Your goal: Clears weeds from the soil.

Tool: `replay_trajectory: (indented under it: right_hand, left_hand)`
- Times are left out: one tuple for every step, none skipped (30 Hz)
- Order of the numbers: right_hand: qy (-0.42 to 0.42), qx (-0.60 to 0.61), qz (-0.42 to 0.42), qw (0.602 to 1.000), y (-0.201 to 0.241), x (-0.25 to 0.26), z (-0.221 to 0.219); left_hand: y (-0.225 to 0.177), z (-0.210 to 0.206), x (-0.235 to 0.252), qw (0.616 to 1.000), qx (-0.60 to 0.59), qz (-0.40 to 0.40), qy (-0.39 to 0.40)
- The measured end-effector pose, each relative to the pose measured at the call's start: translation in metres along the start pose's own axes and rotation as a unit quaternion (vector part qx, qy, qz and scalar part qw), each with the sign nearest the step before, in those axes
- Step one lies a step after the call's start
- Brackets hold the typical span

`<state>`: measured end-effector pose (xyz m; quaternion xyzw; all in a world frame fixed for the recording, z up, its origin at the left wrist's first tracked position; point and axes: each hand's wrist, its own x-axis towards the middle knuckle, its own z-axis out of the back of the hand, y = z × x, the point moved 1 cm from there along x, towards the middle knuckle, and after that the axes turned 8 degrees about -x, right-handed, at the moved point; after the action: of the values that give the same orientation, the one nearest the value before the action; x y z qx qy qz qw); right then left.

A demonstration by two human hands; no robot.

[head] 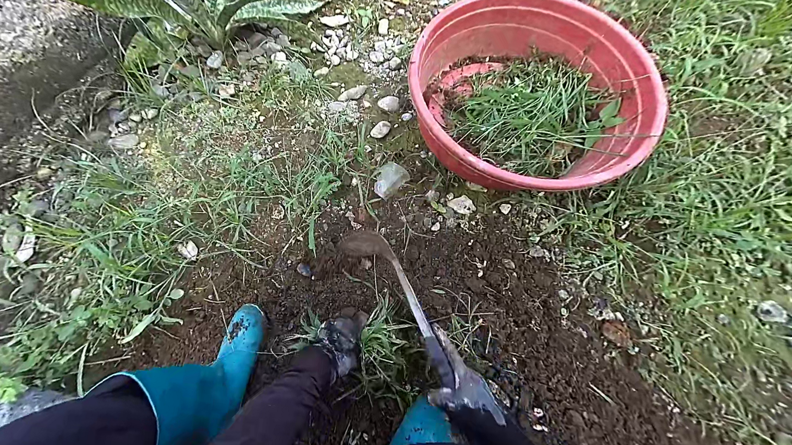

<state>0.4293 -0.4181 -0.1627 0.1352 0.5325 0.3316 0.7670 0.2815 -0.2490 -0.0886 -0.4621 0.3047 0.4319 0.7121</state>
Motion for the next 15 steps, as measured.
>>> replay_trajectory:
  right_hand:
    - [0.014, 0.007, 0.004, 1.0, -0.005, -0.01, 0.008]
    - [0.021, 0.029, -0.001, 0.999, -0.008, -0.021, 0.015]
    - [0.011, 0.055, -0.006, 0.998, -0.011, -0.032, 0.019]
    - [-0.012, 0.079, -0.015, 0.997, -0.011, -0.039, 0.024]
    - [-0.049, 0.115, -0.023, 0.992, -0.006, -0.042, 0.03]
    - [-0.092, 0.159, -0.026, 0.983, 0.002, -0.042, 0.035]
    - [-0.132, 0.196, -0.03, 0.971, 0.01, -0.037, 0.038]
    - [-0.164, 0.218, -0.033, 0.962, 0.015, -0.03, 0.038]
    - [-0.181, 0.218, -0.045, 0.958, 0.017, -0.022, 0.037]
    - [-0.178, 0.199, -0.065, 0.961, 0.012, -0.017, 0.035]
    - [-0.153, 0.164, -0.083, 0.971, 0.002, -0.018, 0.03]
    - [-0.116, 0.13, -0.094, 0.98, -0.011, -0.023, 0.025]
    - [-0.089, 0.112, -0.091, 0.985, -0.023, -0.033, 0.022]
    - [-0.074, 0.104, -0.084, 0.988, -0.034, -0.045, 0.023]
    - [-0.064, 0.112, -0.08, 0.988, -0.039, -0.058, 0.026]
  left_hand:
    - [0.001, 0.003, -0.004, 0.999, -0.019, -0.044, -0.002]
    - [0.011, -0.001, 0.0, 0.995, -0.031, -0.095, -0.004]
    - [0.022, -0.011, 0.009, 0.989, -0.035, -0.141, -0.003]
    - [0.022, -0.018, 0.013, 0.985, -0.031, -0.169, 0.014]
    - [0.015, -0.023, 0.013, 0.983, -0.015, -0.178, 0.037]
    - [0.005, -0.027, 0.011, 0.982, 0.003, -0.181, 0.053]
    - [0.002, -0.035, 0.015, 0.979, 0.024, -0.199, 0.045]
    - [0.002, -0.042, 0.021, 0.974, 0.046, -0.219, 0.04]
    - [0.002, -0.045, 0.026, 0.968, 0.072, -0.239, 0.034]
    - [0.0, -0.042, 0.027, 0.965, 0.093, -0.244, 0.03]
    - [-0.003, -0.036, 0.025, 0.968, 0.093, -0.232, 0.024]
    - [-0.006, -0.026, 0.022, 0.977, 0.076, -0.199, 0.013]
    - [-0.009, -0.016, 0.021, 0.987, 0.03, -0.156, -0.006]
    - [-0.004, -0.01, 0.028, 0.991, -0.008, -0.124, -0.057]
    - [0.01, -0.011, 0.042, 0.988, -0.005, -0.114, -0.107]
